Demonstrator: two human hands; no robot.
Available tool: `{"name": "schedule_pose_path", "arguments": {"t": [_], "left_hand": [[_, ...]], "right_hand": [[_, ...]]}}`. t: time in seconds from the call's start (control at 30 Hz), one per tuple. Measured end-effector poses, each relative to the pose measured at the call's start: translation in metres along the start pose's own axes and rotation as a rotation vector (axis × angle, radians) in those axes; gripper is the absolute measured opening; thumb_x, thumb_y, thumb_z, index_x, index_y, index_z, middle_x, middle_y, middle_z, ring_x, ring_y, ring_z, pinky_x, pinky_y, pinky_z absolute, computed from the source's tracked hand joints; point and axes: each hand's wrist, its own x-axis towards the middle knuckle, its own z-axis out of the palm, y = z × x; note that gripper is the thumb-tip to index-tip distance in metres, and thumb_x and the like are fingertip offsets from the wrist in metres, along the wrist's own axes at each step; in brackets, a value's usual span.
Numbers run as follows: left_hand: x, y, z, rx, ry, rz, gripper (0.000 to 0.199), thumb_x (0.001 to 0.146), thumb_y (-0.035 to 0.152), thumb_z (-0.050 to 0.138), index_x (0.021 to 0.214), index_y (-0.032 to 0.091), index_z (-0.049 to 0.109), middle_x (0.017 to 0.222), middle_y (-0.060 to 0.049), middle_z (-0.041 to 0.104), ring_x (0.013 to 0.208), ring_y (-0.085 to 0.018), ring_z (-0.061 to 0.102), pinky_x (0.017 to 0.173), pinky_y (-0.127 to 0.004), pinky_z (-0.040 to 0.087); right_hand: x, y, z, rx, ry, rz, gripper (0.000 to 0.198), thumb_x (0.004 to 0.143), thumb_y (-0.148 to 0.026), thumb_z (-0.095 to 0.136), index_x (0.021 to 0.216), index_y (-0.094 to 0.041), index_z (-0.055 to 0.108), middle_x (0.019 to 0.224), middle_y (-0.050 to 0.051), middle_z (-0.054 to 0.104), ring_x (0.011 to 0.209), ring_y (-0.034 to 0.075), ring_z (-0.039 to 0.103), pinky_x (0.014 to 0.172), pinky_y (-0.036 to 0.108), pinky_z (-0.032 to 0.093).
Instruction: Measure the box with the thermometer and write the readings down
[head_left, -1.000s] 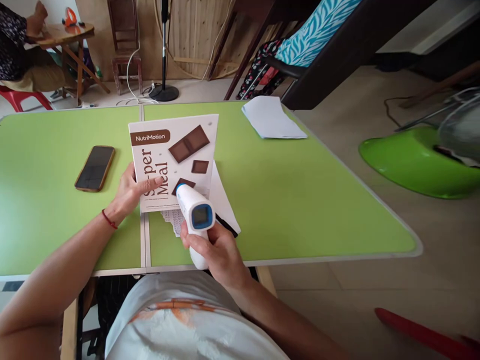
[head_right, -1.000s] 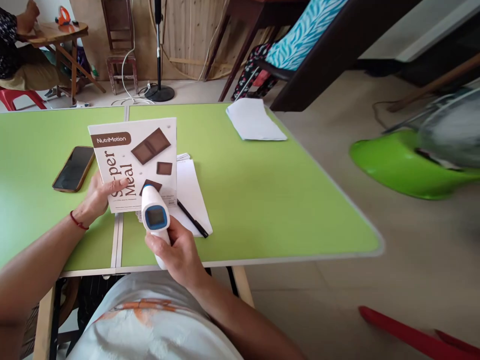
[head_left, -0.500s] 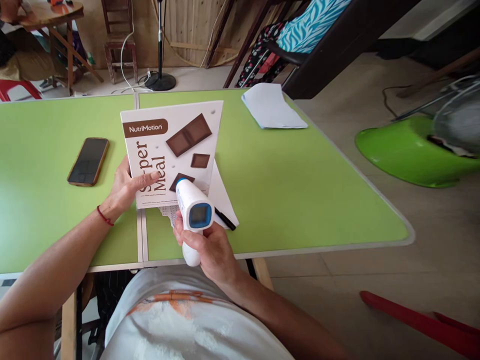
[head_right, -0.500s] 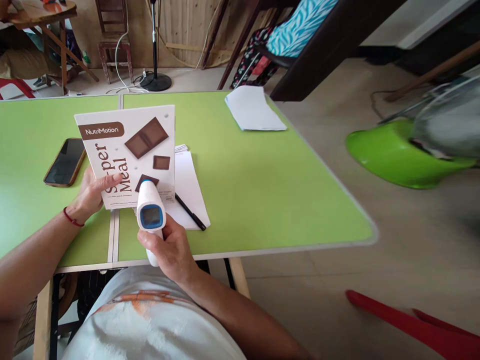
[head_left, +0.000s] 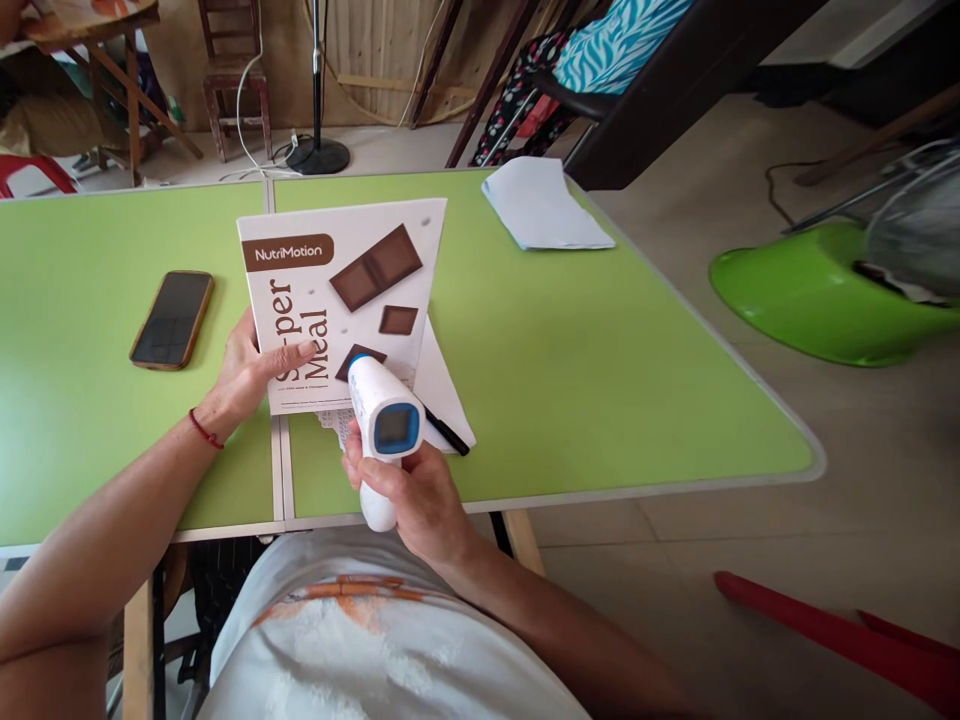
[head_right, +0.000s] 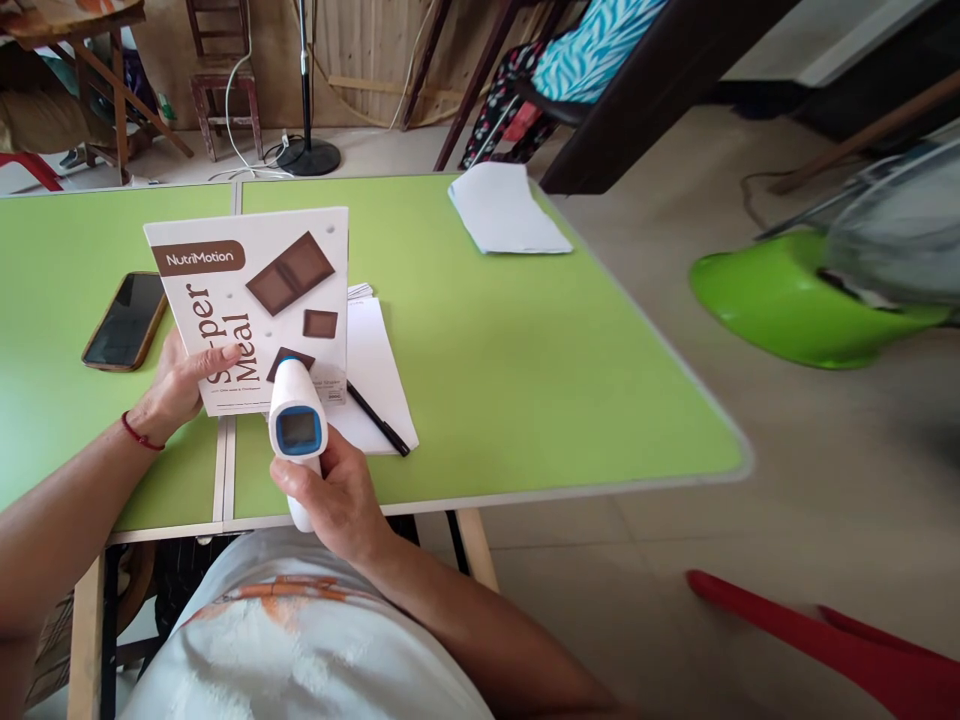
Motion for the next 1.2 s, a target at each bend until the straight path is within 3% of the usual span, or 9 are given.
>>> {"name": "schedule_pose_path", "arguments": {"t": [0.27,0.43,0.53,0.67,0.77,0.93,1.03,1.13,1.2], "left_hand": [[0.001,-0.001,-0.002,0.041,0.004,0.024,0.053,0.064,0.043,0.084,0.104,0.016,0.062,0.097,-0.008,0.07,0.083,-0.025,0.068,0.068,-0.034,0.056],[0.002,-0.001,-0.001,-0.01,-0.002,0.111,0.06,0.066,0.041,0.084,0.114,0.018,0.056,0.107,-0.009,0.069,0.096,-0.028,0.067,0.078,-0.038,0.057],[0.004,-0.004,-0.003,-0.022,0.015,0.197,0.064,0.065,0.038,0.085,0.117,0.019,0.052,0.111,-0.009,0.067,0.101,-0.029,0.066,0.084,-0.041,0.056],[0.012,-0.012,-0.011,0.001,0.061,0.288,0.064,0.062,0.033,0.087,0.111,0.021,0.047,0.114,-0.009,0.064,0.107,-0.029,0.063,0.089,-0.043,0.054],[0.02,-0.018,-0.018,0.01,0.027,0.349,0.064,0.064,0.035,0.086,0.111,0.022,0.045,0.117,-0.009,0.062,0.112,-0.03,0.061,0.094,-0.046,0.051],[0.026,-0.023,-0.025,0.069,-0.015,0.367,0.063,0.065,0.036,0.085,0.111,0.023,0.044,0.117,-0.009,0.061,0.113,-0.03,0.06,0.094,-0.048,0.05],[0.027,-0.025,-0.027,0.069,-0.048,0.324,0.066,0.063,0.035,0.087,0.112,0.022,0.045,0.119,-0.009,0.062,0.112,-0.03,0.061,0.094,-0.046,0.051],[0.027,-0.023,-0.029,0.114,-0.058,0.327,0.06,0.068,0.042,0.083,0.113,0.021,0.049,0.114,-0.008,0.065,0.112,-0.03,0.061,0.096,-0.046,0.05],[0.027,-0.018,-0.029,0.205,-0.086,0.373,0.054,0.073,0.046,0.078,0.113,0.021,0.052,0.104,-0.007,0.068,0.109,-0.028,0.063,0.098,-0.047,0.049]], "right_hand": [[0.0,0.0,0.0,-0.004,-0.013,0.001,0.027,0.074,-0.04,0.069,0.089,-0.021,0.058,0.071,-0.002,0.052,0.062,0.012,0.045,0.059,0.029,0.039],[0.002,-0.016,-0.009,-0.208,-0.072,-0.105,0.021,0.079,-0.042,0.065,0.083,-0.022,0.06,0.071,-0.001,0.057,0.063,0.013,0.051,0.057,0.028,0.044],[0.012,-0.032,-0.032,-0.447,-0.017,-0.259,0.024,0.078,-0.045,0.067,0.086,-0.022,0.063,0.071,0.0,0.062,0.061,0.014,0.055,0.055,0.027,0.047],[0.039,-0.051,-0.081,-0.78,0.259,-0.477,0.046,0.071,-0.048,0.074,0.107,-0.022,0.062,0.097,0.006,0.07,0.084,0.022,0.066,0.074,0.035,0.055],[0.063,-0.058,-0.118,-1.04,0.341,-0.498,0.043,0.069,-0.047,0.074,0.104,-0.022,0.065,0.103,0.008,0.071,0.092,0.027,0.066,0.081,0.044,0.055],[0.087,-0.052,-0.154,-1.31,0.287,-0.49,0.027,0.071,-0.035,0.073,0.093,-0.024,0.065,0.09,0.008,0.07,0.086,0.03,0.065,0.075,0.049,0.054],[0.085,-0.05,-0.153,-1.446,0.247,-0.631,0.023,0.072,-0.025,0.068,0.095,-0.021,0.066,0.096,0.012,0.069,0.091,0.032,0.064,0.078,0.049,0.053],[0.071,-0.051,-0.132,-1.52,0.291,-0.832,0.022,0.076,-0.018,0.061,0.096,-0.02,0.068,0.104,0.015,0.067,0.098,0.031,0.062,0.083,0.048,0.051],[0.059,-0.05,-0.113,-1.481,0.204,-0.824,0.019,0.082,-0.017,0.057,0.097,-0.021,0.066,0.095,0.01,0.068,0.089,0.025,0.064,0.079,0.041,0.053]]}}
